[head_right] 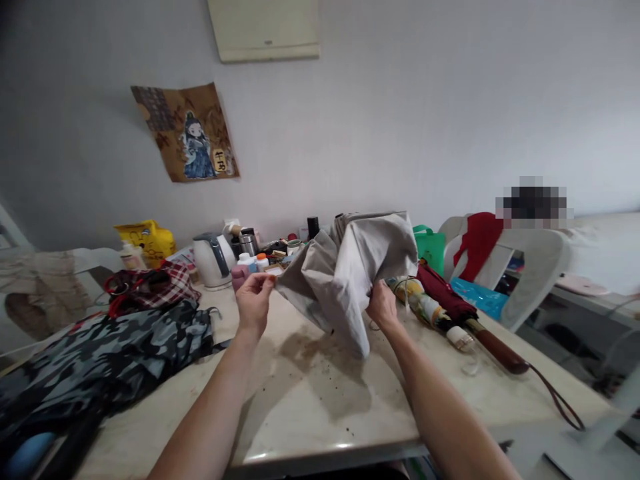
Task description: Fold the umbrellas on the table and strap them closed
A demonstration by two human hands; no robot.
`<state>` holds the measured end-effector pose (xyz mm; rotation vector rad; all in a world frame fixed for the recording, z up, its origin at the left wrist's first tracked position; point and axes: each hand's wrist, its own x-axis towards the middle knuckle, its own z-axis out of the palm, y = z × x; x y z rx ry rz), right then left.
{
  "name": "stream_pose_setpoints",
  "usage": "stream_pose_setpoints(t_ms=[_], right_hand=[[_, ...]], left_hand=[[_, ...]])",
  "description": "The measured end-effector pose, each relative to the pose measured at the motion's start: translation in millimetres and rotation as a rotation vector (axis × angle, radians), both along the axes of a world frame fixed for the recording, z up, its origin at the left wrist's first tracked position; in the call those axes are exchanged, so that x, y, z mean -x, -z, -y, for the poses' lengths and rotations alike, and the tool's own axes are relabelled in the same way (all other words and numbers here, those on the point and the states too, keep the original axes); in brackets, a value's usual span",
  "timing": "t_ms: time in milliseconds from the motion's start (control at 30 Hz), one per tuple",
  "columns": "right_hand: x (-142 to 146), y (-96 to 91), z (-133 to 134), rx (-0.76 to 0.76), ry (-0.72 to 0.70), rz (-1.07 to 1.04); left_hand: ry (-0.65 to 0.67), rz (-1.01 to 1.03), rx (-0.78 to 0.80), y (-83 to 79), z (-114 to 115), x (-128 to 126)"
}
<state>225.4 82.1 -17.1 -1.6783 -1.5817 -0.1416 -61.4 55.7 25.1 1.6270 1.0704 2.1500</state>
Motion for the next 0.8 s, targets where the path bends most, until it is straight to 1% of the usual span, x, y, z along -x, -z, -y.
stream_pose_setpoints(t_ms=[67,100,133,167,200,267,300,367,433,500,533,600,667,700,733,767,800], right_hand=[[-1,2.4,-1,0.038,0.054,0.052],[-2,3.0,-1,0.052,0.076,0.077],[-2,3.3,0,0.062,0.093,0.1],[-1,3.5,0,0.073,0.107,0.121],[-1,3.4,1,0.085,0.117,0.142],[0,3.0,3,0.11,0.129,0.179],[1,2.7,4,0.121,0.134,0.195],[1,2.1,4,0.14,0.148,0.214],[0,1.8,4,0.152,0.163,0.223],[-1,1.8,4,0.159,0.177,0.228],[-2,1.9,3,0.159,0.182,0.232],[-4,1.8,3,0.153,0.192,0.242],[-5,1.6,4,0.139,0.205,0.254],[-5,1.3,4,0.133,0.213,0.259],[-6,1.1,4,0.128,0.22,0.264],[-6,0.9,5,0.125,0.223,0.272],[-6,0.8,5,0.121,0.218,0.282]], left_hand=[[-0.082,0.042,-0.103,-4.0,8,-2],[-0.097,0.007,-0.181,-7.0,15,-5],[-0.089,-0.072,-0.265,-10.0,24,-10],[-0.046,-0.199,-0.326,-12.9,33,-15],[0.015,-0.339,-0.352,-15.2,41,-20],[0.12,-0.566,-0.28,-17.9,54,-31],[0.162,-0.639,-0.219,-18.5,58,-35],[0.222,-0.706,-0.117,-19.0,62,-40],[0.254,-0.694,-0.092,-20.1,61,-40],[0.272,-0.621,-0.115,-22.0,61,-36],[0.302,-0.575,-0.111,-22.7,60,-33],[0.421,-0.453,-0.083,-23.2,58,-25],[0.544,-0.267,-0.076,-22.6,55,-17],[0.56,-0.179,-0.091,-22.5,53,-14],[0.533,-0.119,-0.115,-23.3,53,-11],[0.47,-0.108,-0.144,-25.1,53,-10],[0.384,-0.15,-0.175,-28.3,54,-11]])
